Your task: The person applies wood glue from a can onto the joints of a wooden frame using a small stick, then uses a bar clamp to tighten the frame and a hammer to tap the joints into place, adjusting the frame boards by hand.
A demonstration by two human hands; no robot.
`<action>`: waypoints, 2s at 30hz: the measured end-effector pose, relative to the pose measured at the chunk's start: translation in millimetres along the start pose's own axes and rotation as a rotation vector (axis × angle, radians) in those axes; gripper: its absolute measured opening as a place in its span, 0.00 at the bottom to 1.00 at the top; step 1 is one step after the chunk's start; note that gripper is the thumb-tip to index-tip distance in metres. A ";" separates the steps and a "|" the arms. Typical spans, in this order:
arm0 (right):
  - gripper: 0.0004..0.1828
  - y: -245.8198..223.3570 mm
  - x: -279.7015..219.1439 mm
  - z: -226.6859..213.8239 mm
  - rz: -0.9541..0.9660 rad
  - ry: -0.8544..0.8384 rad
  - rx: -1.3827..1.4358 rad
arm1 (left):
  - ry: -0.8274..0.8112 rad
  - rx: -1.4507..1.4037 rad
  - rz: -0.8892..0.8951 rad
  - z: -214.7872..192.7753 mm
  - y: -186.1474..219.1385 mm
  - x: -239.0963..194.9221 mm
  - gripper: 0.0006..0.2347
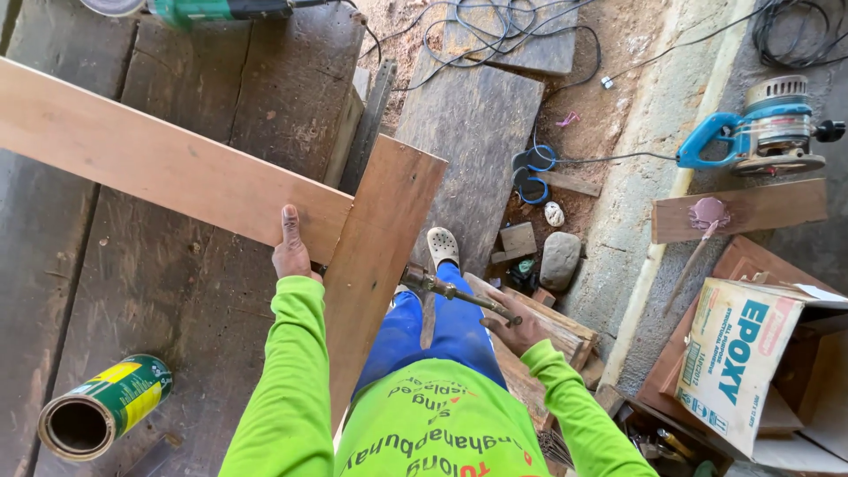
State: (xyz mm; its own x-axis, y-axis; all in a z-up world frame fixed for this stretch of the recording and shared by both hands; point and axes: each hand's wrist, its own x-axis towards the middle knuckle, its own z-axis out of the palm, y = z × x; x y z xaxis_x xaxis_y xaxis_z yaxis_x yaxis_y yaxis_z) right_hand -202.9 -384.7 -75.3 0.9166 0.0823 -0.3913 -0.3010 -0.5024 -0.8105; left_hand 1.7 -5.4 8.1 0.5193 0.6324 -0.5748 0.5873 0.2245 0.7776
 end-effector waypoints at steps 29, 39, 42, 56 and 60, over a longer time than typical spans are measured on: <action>0.22 78.9 17.4 47.5 0.996 -0.087 0.941 | 0.024 -0.012 0.054 -2.5 -14.0 10.5 0.42; 0.34 -20.7 5.5 16.5 -0.261 0.264 -0.143 | 0.096 0.211 -0.110 -3.7 -17.8 18.7 0.43; 0.29 4.8 11.2 22.6 -0.169 0.197 -0.098 | 0.071 0.078 0.002 -2.3 -16.4 18.7 0.42; 0.29 -42.3 22.0 17.8 0.534 0.326 0.272 | 0.070 0.073 -0.072 -1.8 -8.2 13.3 0.40; 0.33 -41.7 10.9 32.7 0.283 0.527 0.125 | 0.101 0.223 -0.089 -1.3 -12.1 22.5 0.39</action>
State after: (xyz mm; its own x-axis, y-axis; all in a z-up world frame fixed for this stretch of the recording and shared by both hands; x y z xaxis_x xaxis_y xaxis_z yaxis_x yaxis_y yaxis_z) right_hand -189.0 -334.7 -60.0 0.7940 -0.4926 -0.3562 -0.5508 -0.3351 -0.7644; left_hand 5.5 7.1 -13.9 0.4011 0.6907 -0.6017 0.7563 0.1209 0.6429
